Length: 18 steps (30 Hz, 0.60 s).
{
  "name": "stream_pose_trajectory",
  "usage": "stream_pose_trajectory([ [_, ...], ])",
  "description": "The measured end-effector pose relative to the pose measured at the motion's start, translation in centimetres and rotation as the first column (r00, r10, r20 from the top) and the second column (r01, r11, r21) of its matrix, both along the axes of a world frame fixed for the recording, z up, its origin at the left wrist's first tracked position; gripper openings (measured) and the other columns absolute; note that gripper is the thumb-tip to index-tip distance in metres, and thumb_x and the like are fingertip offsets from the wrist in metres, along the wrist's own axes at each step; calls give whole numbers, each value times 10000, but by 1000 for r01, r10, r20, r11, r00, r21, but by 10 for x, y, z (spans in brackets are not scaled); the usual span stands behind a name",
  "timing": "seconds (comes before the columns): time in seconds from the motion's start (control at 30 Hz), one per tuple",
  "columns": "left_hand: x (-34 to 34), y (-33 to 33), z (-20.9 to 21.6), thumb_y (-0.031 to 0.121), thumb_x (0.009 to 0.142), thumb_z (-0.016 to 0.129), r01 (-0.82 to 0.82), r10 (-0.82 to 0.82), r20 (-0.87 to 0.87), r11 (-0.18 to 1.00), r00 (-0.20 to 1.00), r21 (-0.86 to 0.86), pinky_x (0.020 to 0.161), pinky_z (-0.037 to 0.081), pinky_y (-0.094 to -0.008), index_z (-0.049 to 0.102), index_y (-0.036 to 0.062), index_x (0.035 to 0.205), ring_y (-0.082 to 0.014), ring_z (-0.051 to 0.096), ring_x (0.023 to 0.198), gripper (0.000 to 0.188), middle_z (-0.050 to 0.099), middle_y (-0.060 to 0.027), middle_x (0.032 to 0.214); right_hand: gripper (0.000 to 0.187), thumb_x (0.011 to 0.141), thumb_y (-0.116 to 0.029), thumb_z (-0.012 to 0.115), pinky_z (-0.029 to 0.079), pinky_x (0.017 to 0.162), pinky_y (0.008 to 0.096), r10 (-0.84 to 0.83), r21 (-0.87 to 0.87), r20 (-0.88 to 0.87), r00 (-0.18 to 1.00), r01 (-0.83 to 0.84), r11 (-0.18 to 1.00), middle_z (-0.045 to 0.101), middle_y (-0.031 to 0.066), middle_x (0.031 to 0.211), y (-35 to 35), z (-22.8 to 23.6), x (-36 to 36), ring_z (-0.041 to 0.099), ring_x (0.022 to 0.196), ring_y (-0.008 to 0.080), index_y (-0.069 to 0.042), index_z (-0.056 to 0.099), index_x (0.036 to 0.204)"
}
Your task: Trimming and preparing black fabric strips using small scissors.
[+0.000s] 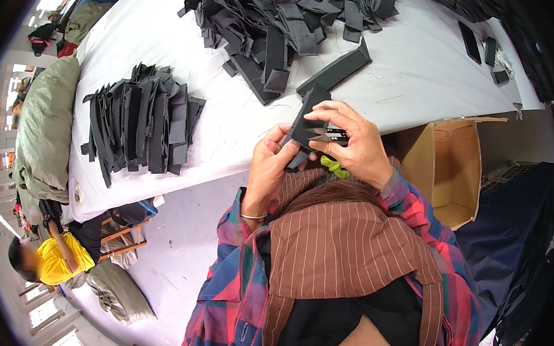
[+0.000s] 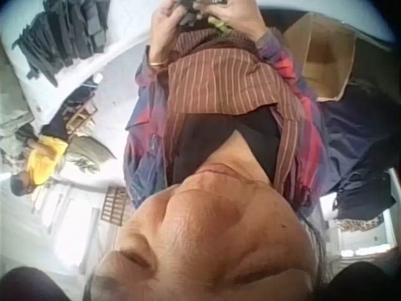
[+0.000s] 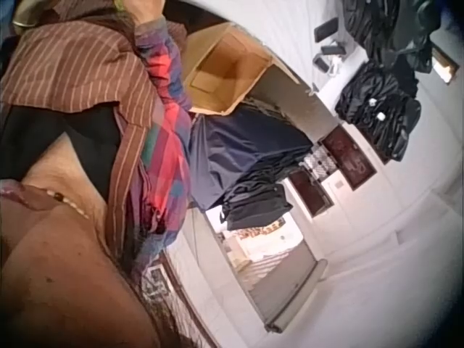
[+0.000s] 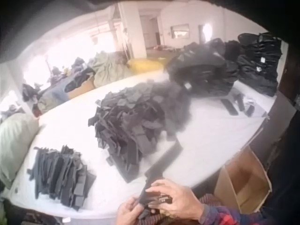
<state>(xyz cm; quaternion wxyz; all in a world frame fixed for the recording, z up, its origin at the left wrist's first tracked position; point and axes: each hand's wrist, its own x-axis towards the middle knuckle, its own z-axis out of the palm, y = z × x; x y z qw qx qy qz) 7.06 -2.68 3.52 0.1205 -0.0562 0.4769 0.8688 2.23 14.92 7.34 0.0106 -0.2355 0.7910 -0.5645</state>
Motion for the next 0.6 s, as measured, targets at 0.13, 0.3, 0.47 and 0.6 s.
stream_pose_trajectory([
  [0.13, 2, 5, -3, 133, 910, 624, -88, 89, 1, 992, 996, -88, 605, 465, -192, 543, 3, 1089, -80, 596, 724, 236, 633, -29, 847, 371, 741, -191, 760, 460, 896, 322, 59, 90, 38, 997, -63, 994, 608, 93, 1109, 6, 0, -1, 602, 1032, 243, -80, 654, 1078],
  [0.3, 4, 12, 4, 71, 847, 656, -229, 188, -137, 869, 973, -438, 617, 426, -187, 579, 8, 947, -34, 508, 714, 140, 588, 20, 804, 367, 738, -180, 761, 456, 883, 311, 56, 71, 41, 998, -59, 996, 612, 96, 1067, 5, 5, 5, 603, 995, 238, -71, 654, 1071],
  [0.47, 5, 12, 8, 21, 782, 663, -381, 198, -345, 685, 917, -621, 600, 425, -220, 563, -5, 879, -56, 495, 677, 142, 574, 5, 733, 344, 728, -116, 754, 471, 776, 282, 40, 111, -1, 999, -40, 993, 621, 74, 926, 11, 15, 4, 610, 848, 203, -67, 655, 1054],
  [0.6, 5, 15, 21, 7, 753, 677, -527, 170, -510, 446, 843, -723, 557, 431, -258, 549, 3, 827, -98, 511, 597, 148, 564, -66, 649, 330, 726, -111, 753, 475, 743, 282, 69, 148, -37, 997, -63, 987, 616, 71, 869, 13, 23, 6, 609, 798, 206, -64, 660, 1039],
])
